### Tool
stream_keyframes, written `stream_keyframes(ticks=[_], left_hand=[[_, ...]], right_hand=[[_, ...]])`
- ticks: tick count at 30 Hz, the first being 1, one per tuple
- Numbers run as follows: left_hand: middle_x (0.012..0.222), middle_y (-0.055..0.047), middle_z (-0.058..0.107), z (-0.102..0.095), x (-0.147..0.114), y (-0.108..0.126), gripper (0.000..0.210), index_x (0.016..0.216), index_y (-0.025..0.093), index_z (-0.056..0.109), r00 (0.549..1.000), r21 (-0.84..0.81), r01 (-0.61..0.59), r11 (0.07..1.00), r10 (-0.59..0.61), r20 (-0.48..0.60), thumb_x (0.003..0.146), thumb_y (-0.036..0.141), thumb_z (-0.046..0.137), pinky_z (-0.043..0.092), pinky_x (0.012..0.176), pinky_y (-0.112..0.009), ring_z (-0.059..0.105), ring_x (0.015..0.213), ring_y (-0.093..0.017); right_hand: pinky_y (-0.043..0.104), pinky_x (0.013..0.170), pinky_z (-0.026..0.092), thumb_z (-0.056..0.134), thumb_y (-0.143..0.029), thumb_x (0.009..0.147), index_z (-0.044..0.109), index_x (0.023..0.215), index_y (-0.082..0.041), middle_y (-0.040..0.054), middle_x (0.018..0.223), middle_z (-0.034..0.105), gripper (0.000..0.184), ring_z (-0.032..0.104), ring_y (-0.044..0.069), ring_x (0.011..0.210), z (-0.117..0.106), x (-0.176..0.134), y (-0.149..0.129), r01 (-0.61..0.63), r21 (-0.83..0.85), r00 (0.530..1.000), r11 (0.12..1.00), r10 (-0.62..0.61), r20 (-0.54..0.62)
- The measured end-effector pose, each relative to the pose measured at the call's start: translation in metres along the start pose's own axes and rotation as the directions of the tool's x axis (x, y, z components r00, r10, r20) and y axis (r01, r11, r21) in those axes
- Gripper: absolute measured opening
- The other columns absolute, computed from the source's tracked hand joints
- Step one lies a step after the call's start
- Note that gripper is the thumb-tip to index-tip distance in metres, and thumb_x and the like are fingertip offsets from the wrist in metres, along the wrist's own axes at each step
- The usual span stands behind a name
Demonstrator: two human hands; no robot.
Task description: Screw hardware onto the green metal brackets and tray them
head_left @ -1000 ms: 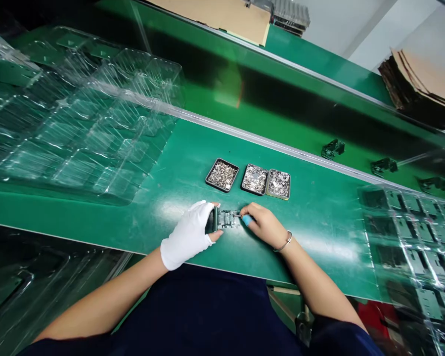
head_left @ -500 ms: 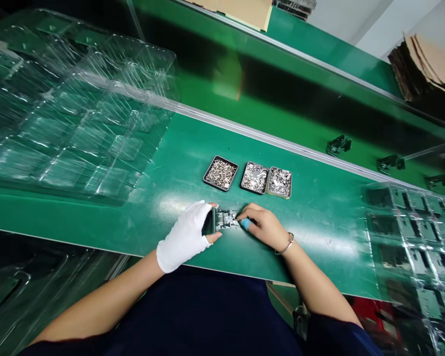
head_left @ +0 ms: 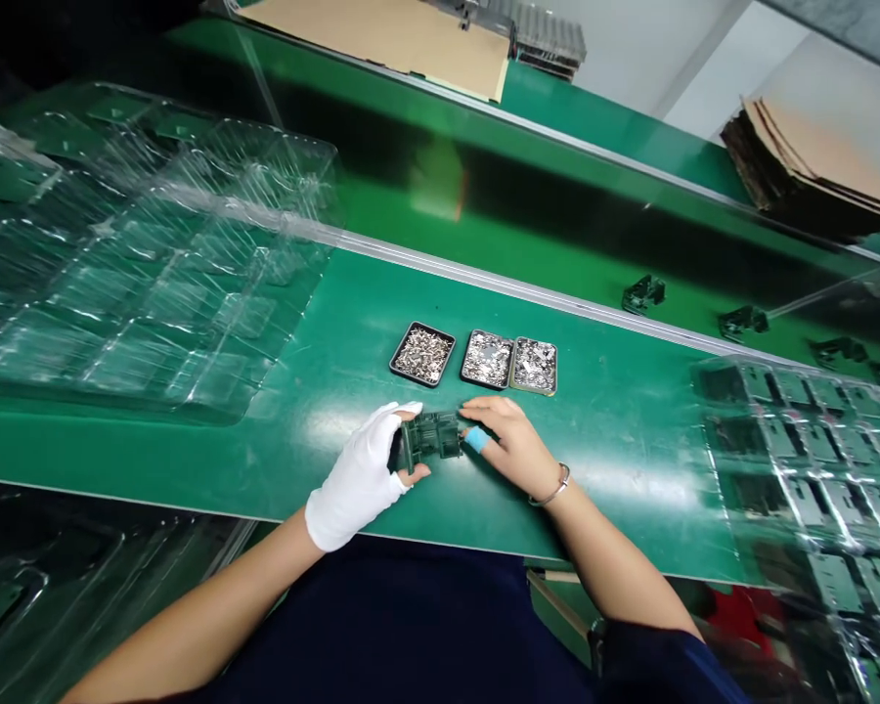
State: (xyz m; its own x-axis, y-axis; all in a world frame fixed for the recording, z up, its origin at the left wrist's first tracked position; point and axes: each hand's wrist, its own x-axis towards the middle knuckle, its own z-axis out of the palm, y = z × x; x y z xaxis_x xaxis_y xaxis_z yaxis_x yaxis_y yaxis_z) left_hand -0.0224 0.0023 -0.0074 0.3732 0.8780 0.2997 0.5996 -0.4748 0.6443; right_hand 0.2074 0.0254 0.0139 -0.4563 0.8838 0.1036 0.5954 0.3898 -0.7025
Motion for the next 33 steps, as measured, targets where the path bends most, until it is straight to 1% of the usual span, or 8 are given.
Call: stream_keyframes(ticks=[4, 8, 12, 18, 22, 25, 29, 33], left_hand=[[0.135, -0.018, 0.046, -0.002, -0.001, 0.003, 0.07, 0.134, 0.017, 0.029, 0.996, -0.012, -0.082, 0.997, 0.081, -0.046, 0.081, 0.053, 0.056, 0.039, 0.104, -0.051, 0.044, 0.127, -0.033], [0.137, -0.021, 0.044, -0.003, 0.002, -0.001, 0.079, 0.142, 0.016, 0.021, 0.991, 0.142, -0.115, 0.983, 0.124, -0.057, 0.081, 0.051, 0.056, 0.041, 0.101, -0.053, 0.045, 0.126, -0.035], [0.128, -0.021, 0.052, 0.0, 0.007, -0.001, 0.084, 0.141, 0.012, 0.024, 0.976, 0.284, -0.202, 0.937, 0.216, -0.016, 0.077, 0.052, 0.06, 0.044, 0.096, -0.054, 0.051, 0.117, -0.038], [0.117, -0.017, 0.059, 0.0, 0.011, 0.004, 0.06, 0.129, 0.013, 0.039, 0.986, 0.258, -0.168, 0.951, 0.16, 0.052, 0.08, 0.04, 0.059, 0.048, 0.092, -0.049, 0.057, 0.109, -0.034], [0.12, -0.015, 0.057, -0.002, 0.011, 0.002, 0.055, 0.129, 0.016, 0.038, 0.989, 0.169, -0.118, 0.979, 0.1, 0.113, 0.08, 0.033, 0.057, 0.049, 0.093, -0.046, 0.057, 0.112, -0.031], [0.13, -0.016, 0.051, -0.005, 0.01, 0.001, 0.068, 0.137, 0.016, 0.031, 0.986, 0.144, -0.124, 0.982, 0.105, 0.129, 0.079, 0.039, 0.058, 0.047, 0.096, -0.048, 0.051, 0.119, -0.032], [0.134, -0.016, 0.048, -0.014, 0.011, 0.001, 0.066, 0.139, 0.018, 0.03, 0.997, 0.118, -0.073, 0.99, 0.069, 0.034, 0.083, 0.042, 0.053, 0.046, 0.098, -0.047, 0.05, 0.122, -0.032], [0.114, -0.01, 0.063, -0.027, 0.023, 0.011, 0.034, 0.116, 0.017, 0.055, 0.989, 0.085, 0.014, 0.996, -0.002, -0.147, 0.088, 0.035, 0.049, 0.05, 0.092, -0.039, 0.06, 0.106, -0.025]], right_hand=[[0.037, 0.09, 0.045, 0.057, -0.022, 0.086, 0.058, 0.085, -0.019, 0.0046, 0.092, 0.065, 0.004, 0.061, 0.017, 0.088, 0.002, 0.0, -0.017, 0.041, 0.128, 0.995, 0.991, -0.029, -0.098], [0.053, 0.108, 0.024, 0.051, -0.021, 0.088, 0.056, 0.092, -0.019, 0.0053, 0.098, 0.065, 0.007, 0.056, 0.02, 0.095, 0.003, -0.005, -0.036, 0.254, -0.269, 0.953, 0.929, -0.287, -0.091], [0.05, 0.109, 0.024, 0.038, -0.015, 0.092, 0.058, 0.089, -0.017, 0.008, 0.096, 0.064, 0.02, 0.053, 0.021, 0.096, 0.017, -0.011, -0.042, 0.331, -0.574, 0.905, 0.749, -0.424, -0.031], [0.051, 0.11, 0.022, 0.046, -0.021, 0.09, 0.059, 0.092, -0.018, 0.0072, 0.101, 0.062, 0.014, 0.053, 0.021, 0.098, 0.0, -0.005, -0.035, 0.404, -0.444, 0.914, 0.8, -0.367, 0.171], [0.042, 0.096, 0.036, 0.047, -0.016, 0.087, 0.062, 0.092, -0.019, 0.0067, 0.098, 0.063, 0.016, 0.054, 0.02, 0.096, -0.057, 0.01, 0.007, 0.095, -0.452, 0.994, 0.887, -0.109, -0.004], [0.037, 0.086, 0.039, 0.046, -0.003, 0.079, 0.064, 0.087, -0.017, 0.0091, 0.095, 0.062, 0.024, 0.053, 0.022, 0.091, -0.081, 0.017, 0.047, -0.206, -0.547, 0.977, 0.812, 0.137, -0.165], [0.037, 0.088, 0.037, 0.045, 0.0, 0.076, 0.063, 0.086, -0.017, 0.0091, 0.092, 0.06, 0.026, 0.051, 0.022, 0.089, -0.08, 0.016, 0.075, -0.238, -0.57, 0.97, 0.786, 0.165, -0.178], [0.037, 0.087, 0.039, 0.045, -0.006, 0.08, 0.058, 0.085, -0.017, 0.0073, 0.087, 0.059, 0.018, 0.052, 0.021, 0.086, -0.074, 0.011, 0.059, -0.211, -0.413, 0.962, 0.886, 0.114, -0.248]])
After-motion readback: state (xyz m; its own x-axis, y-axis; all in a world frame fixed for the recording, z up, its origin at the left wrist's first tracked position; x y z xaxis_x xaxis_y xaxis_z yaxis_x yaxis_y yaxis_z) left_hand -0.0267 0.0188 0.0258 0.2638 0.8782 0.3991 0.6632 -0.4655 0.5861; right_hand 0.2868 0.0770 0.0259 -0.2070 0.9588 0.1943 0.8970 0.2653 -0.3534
